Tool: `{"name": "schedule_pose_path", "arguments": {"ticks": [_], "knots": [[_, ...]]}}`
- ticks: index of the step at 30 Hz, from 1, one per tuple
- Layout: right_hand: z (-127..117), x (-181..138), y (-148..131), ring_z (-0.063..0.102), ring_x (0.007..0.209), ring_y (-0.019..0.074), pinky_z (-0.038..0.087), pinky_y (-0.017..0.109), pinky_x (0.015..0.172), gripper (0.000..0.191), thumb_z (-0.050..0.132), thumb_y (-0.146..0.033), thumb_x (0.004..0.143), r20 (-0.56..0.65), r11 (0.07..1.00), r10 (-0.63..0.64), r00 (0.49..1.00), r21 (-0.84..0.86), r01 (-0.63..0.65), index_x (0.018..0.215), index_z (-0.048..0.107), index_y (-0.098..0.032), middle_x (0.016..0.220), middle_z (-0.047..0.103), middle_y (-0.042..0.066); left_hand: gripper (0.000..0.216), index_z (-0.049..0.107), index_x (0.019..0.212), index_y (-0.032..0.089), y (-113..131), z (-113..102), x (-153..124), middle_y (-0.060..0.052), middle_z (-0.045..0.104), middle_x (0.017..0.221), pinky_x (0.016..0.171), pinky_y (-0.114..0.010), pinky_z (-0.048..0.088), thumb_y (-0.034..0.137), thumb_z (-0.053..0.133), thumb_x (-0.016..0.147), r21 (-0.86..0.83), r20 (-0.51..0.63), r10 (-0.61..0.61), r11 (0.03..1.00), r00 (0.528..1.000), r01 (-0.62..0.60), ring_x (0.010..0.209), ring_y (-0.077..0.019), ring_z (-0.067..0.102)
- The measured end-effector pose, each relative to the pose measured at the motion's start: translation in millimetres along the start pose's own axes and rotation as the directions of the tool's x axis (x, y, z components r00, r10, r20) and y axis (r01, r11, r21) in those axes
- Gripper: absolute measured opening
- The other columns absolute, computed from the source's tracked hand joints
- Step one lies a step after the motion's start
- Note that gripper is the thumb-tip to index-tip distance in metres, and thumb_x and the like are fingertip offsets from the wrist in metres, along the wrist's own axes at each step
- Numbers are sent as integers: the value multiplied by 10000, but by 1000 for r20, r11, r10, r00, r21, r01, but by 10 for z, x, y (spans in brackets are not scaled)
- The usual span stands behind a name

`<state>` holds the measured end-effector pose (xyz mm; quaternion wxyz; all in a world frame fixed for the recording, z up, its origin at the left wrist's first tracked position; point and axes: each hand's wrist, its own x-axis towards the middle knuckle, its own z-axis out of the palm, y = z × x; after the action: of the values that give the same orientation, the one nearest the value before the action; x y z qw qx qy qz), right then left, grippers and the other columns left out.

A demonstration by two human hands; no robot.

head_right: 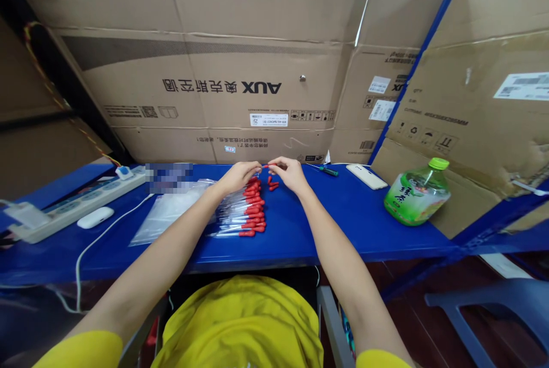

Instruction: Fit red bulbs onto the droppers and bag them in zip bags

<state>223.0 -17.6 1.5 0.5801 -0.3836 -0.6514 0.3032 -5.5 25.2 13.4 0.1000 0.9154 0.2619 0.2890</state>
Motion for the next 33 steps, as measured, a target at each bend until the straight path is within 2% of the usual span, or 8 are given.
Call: {"name": "schedule_pose_path", "arguments": {"ticks": [8,15,26,33], "knots": [[33,-20,-29,793,769,285,663,441,790,428,872,-602,729,5,1000,17,1000,8,-17,891,804,-212,805,814,70,358,677,1075,206,40,1,-6,-68,753,959,821,-299,474,390,372,1106,0,-8,20,1000,1000,-20,858,-208,677],[63,-8,13,802,762,299,682,482,807,481,872,-661,728,-50,997,14,999,81,-9,881,774,-216,805,804,72,356,680,1024,197,83,-6,0,-59,725,881,782,-287,454,387,389,1106,-29,-14,30,999,999,-30,794,-195,648],[59,-8,-5,820,815,297,694,464,869,538,918,-668,651,-16,989,59,998,138,-56,902,798,-207,845,824,65,340,667,1013,164,93,1,10,-37,695,826,721,-259,401,364,411,1113,-62,-19,63,996,998,-64,717,-154,579],[44,-21,-27,822,835,304,691,472,880,526,925,-640,653,10,991,74,997,111,-74,909,805,-197,849,827,76,353,676,1026,165,74,-1,3,-39,694,821,716,-260,396,373,405,1114,-53,-6,73,996,997,-73,709,-158,582]]}}
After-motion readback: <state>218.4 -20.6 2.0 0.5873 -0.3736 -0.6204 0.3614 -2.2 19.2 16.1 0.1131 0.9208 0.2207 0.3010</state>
